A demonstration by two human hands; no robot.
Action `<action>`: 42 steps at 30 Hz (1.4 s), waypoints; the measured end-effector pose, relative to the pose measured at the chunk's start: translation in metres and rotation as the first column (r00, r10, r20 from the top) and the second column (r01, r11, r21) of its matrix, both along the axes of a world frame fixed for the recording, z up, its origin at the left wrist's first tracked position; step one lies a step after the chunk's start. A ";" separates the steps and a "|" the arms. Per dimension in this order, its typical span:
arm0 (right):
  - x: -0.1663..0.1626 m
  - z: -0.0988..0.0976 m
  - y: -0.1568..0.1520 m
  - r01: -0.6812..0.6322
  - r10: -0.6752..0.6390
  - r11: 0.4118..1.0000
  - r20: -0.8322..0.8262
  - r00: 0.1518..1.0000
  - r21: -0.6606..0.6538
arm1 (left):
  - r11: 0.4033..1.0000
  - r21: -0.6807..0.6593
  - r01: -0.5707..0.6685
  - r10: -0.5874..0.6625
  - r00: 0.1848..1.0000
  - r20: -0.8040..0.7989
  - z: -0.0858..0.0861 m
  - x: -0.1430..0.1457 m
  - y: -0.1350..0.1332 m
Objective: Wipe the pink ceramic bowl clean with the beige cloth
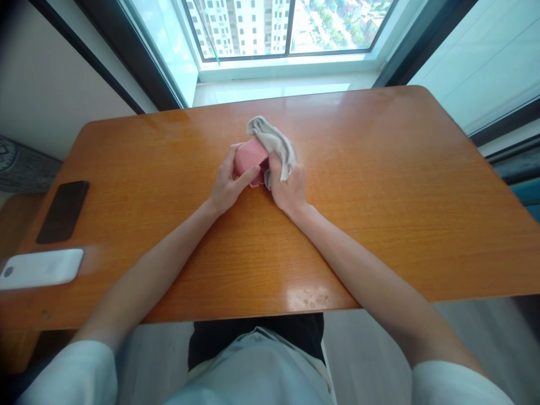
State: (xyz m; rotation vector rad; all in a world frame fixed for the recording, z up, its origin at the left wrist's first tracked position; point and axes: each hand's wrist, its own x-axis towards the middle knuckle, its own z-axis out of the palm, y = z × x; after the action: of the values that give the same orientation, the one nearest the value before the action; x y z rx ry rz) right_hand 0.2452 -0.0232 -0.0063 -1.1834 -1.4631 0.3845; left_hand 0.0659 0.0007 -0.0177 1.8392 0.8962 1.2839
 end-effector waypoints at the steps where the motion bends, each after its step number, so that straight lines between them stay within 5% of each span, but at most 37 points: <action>1: -0.001 0.004 -0.003 -0.049 0.040 0.995 0.109 0.993 0.087 | 1.000 -0.003 0.003 -0.003 1.000 0.004 -0.003 -0.001 0.001; 5: -0.005 0.014 -0.012 -0.153 0.080 0.970 0.350 0.933 0.187 | 1.000 0.010 0.021 -0.021 0.999 0.036 -0.014 -0.001 0.006; 8: -0.003 0.006 -0.005 -0.119 0.079 0.978 0.221 0.972 0.172 | 1.000 -0.007 0.011 -0.011 1.000 0.015 -0.008 0.001 0.003; 12: 0.002 -0.007 0.005 0.030 -0.030 1.000 -0.054 0.998 -0.002 | 1.000 0.019 -0.007 0.007 1.000 -0.009 0.002 0.002 -0.002; 19: -0.006 0.010 -0.013 -0.187 0.080 0.944 0.365 0.928 0.271 | 1.000 -0.002 0.025 -0.025 0.999 0.031 -0.014 -0.001 0.005; 26: 0.005 -0.010 0.007 0.100 -0.101 0.995 -0.025 0.995 -0.020 | 1.000 0.025 -0.005 0.005 1.000 0.012 0.002 0.002 -0.002; 32: -0.005 0.008 -0.014 -0.230 0.105 0.941 0.432 0.896 0.247 | 1.000 0.004 0.014 -0.014 0.999 0.034 -0.018 -0.002 0.006; 34: -0.006 0.007 -0.011 -0.205 0.104 0.951 0.386 0.917 0.232 | 1.000 -0.027 0.004 -0.003 1.000 0.015 -0.016 -0.002 0.006; 39: 0.004 -0.012 0.008 0.044 -0.045 0.999 -0.036 0.998 -0.013 | 1.000 0.024 -0.012 0.012 1.000 -0.018 0.002 0.001 -0.002; 42: 0.003 -0.005 0.001 -0.005 0.004 0.999 0.042 0.999 0.047 | 1.000 0.026 -0.009 0.009 1.000 0.002 -0.003 0.000 0.000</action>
State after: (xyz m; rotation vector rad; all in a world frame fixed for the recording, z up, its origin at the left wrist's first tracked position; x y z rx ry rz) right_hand 0.2479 -0.0220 -0.0112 -1.1567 -1.5035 0.3282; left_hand 0.0661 0.0006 -0.0211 1.8552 0.8918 1.3082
